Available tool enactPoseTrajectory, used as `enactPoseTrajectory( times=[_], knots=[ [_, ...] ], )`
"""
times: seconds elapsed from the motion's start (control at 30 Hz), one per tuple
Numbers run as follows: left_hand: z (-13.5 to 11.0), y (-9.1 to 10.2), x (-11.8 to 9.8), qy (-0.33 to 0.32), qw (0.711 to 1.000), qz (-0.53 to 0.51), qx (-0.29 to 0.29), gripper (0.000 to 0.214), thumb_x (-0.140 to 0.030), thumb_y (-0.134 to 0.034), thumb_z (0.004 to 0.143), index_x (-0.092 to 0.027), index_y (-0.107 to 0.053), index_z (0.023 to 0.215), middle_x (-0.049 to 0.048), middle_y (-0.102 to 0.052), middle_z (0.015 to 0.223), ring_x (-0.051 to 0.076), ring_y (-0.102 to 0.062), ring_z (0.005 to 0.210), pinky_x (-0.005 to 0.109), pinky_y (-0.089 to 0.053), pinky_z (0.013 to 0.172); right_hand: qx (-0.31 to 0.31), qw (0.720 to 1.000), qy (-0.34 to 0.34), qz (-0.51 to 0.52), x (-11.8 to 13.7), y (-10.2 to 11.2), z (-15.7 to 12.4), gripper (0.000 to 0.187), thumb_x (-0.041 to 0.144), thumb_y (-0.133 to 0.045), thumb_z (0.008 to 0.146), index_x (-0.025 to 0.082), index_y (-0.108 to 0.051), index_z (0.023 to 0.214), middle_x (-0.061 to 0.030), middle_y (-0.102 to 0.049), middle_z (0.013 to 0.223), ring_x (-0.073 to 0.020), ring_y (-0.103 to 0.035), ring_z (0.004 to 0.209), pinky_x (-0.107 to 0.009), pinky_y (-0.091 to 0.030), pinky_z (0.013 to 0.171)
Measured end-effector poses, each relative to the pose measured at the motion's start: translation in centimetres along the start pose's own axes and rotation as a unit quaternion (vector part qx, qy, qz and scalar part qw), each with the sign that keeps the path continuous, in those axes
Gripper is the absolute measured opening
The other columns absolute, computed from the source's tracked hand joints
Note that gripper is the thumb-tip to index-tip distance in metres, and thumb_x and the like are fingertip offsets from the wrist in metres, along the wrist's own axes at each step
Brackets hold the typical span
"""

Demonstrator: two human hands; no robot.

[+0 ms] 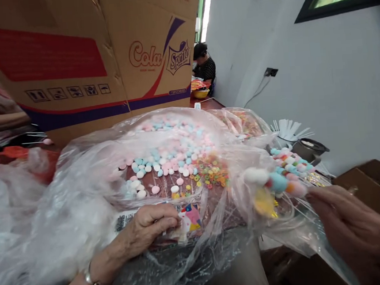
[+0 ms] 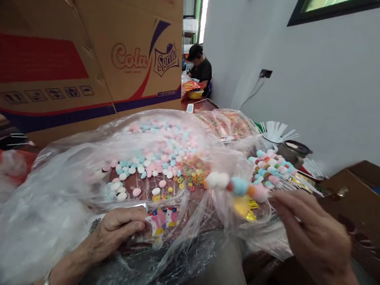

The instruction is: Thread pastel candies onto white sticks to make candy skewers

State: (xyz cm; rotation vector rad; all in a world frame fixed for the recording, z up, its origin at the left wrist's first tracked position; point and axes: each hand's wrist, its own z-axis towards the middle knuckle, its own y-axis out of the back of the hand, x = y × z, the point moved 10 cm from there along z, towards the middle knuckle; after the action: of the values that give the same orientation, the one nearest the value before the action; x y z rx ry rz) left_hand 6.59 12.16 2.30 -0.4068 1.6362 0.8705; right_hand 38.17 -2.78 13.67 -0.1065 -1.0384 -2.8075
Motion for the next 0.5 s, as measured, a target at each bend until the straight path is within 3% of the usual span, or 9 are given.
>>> enactPoseTrajectory(
  times=[0.1,0.17,0.3,0.5],
  knots=[
    [-0.1,-0.2,0.2,0.001,1.000,-0.014,0.009,0.027,-0.038,-0.058,0.088,-0.017,-0.071,0.078,0.0009,-0.063,0.077,0.015,-0.054,0.069,0.023,-0.043,0.062,0.045,0.992,0.091,0.079,5.3,-2.2,1.0,0.016,0.021,-0.056,0.097,0.027,-0.068,0.104,-0.0049,-0.071,0.091,-0.0207,-0.066,0.080,-0.035,-0.051,0.073],
    [-0.2,-0.1,0.4,0.000,1.000,-0.015,0.009,0.026,-0.037,-0.057,0.089,-0.018,-0.071,0.077,0.0002,-0.061,0.075,0.015,-0.052,0.067,0.023,-0.042,0.061,0.059,0.984,0.119,0.117,7.2,-3.3,1.5,0.017,0.019,-0.055,0.096,0.025,-0.068,0.104,-0.0034,-0.070,0.087,-0.0192,-0.064,0.077,-0.034,-0.051,0.073],
    [-0.1,0.2,0.5,0.005,1.000,-0.010,0.002,0.024,-0.035,-0.057,0.088,-0.018,-0.070,0.078,-0.0012,-0.060,0.072,0.014,-0.051,0.066,0.022,-0.041,0.061,0.069,0.980,0.136,0.131,8.5,-4.4,1.9,0.018,0.016,-0.055,0.094,0.023,-0.069,0.101,-0.0021,-0.070,0.083,-0.0170,-0.063,0.074,-0.033,-0.049,0.072],
    [0.2,0.4,0.4,0.015,1.000,0.002,0.005,0.024,-0.034,-0.057,0.088,-0.019,-0.068,0.073,-0.0030,-0.058,0.069,0.013,-0.049,0.065,0.022,-0.039,0.061,0.078,0.976,0.163,0.120,8.6,-4.3,1.7,0.021,0.014,-0.055,0.093,0.024,-0.070,0.105,-0.0017,-0.071,0.082,-0.0166,-0.060,0.072,-0.033,-0.046,0.071]
  ],
)
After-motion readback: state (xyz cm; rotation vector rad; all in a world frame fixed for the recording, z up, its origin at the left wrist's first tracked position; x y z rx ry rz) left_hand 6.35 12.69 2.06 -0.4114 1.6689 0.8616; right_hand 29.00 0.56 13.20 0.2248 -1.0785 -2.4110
